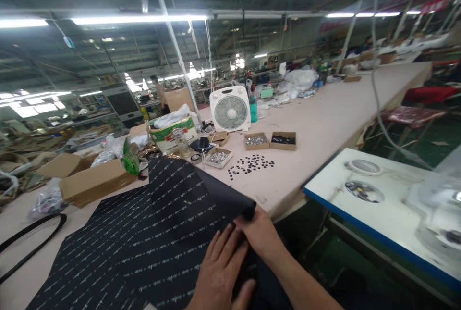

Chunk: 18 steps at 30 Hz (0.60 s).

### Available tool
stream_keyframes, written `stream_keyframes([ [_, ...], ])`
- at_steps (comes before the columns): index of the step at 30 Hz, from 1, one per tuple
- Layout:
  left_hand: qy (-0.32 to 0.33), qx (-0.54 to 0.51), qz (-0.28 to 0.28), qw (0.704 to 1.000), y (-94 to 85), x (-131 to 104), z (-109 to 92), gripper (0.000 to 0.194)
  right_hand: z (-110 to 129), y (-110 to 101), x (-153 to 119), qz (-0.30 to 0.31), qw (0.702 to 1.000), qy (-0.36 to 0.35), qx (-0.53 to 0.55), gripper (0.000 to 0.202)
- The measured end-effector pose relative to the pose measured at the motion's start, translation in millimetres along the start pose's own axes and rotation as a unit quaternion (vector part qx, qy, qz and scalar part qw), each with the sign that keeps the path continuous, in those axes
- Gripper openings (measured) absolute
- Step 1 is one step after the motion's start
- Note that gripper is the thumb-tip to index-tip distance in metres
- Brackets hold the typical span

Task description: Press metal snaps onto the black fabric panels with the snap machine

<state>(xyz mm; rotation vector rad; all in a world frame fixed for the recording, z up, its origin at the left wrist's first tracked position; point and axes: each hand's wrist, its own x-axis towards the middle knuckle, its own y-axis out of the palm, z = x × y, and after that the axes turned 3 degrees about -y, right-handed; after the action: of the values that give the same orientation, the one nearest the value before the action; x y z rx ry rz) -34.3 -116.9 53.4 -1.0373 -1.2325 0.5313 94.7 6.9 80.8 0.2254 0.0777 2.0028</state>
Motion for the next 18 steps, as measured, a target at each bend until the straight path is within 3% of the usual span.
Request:
stream_keyframes([
  [1, 0.016, -0.008, -0.005, 1.0, -5.4, 4.2, -1.7, 0.068, -1.7, -4.1, 3.4, -0.014, 1.0, -0.001, -0.003, 0.052],
  [3, -0.016, -0.004, -0.044, 0.999, -23.1, 15.9, 9.7, 0.069, -5.8, -21.3, 3.7, -0.028, 0.999, 0.009, -0.012, 0.046],
  [6, -0.09, 0.052, -0.12, 0.987, -52.2, 41.9, 52.8, 0.084, -6.0, -54.4, -8.0, -0.049, 0.998, 0.006, -0.035, 0.047],
  [8, -0.102, 0.072, -0.09, 0.988, -62.5, 62.2, 84.6, 0.104, -2.7, -73.4, -18.1, -0.059, 0.998, 0.004, -0.034, 0.047],
  [10, -0.089, 0.071, -0.022, 0.993, -62.9, 82.3, 108.1, 0.116, -0.8, -89.2, -26.5, -0.065, 0.997, 0.018, -0.036, 0.047],
  [12, -0.094, 0.045, 0.072, 0.992, -56.3, 100.1, 118.9, 0.114, -2.1, -103.7, -33.3, -0.067, 0.996, 0.032, -0.051, 0.046],
  [14, -0.122, -0.027, 0.196, 0.973, -47.2, 114.1, 117.9, 0.087, -3.1, -116.7, -40.0, -0.07, 0.993, 0.039, -0.09, 0.045],
  [16, -0.14, -0.12, 0.311, 0.932, -38.5, 124.1, 109.5, 0.049, 2.1, -124.6, -47.8, -0.109, 0.978, 0.011, -0.178, 0.045],
  [18, -0.131, -0.198, 0.372, 0.897, -31.7, 131.0, 97.8, 0.036, 17.3, -122.9, -55.3, -0.179, 0.927, -0.077, -0.322, 0.054],
])
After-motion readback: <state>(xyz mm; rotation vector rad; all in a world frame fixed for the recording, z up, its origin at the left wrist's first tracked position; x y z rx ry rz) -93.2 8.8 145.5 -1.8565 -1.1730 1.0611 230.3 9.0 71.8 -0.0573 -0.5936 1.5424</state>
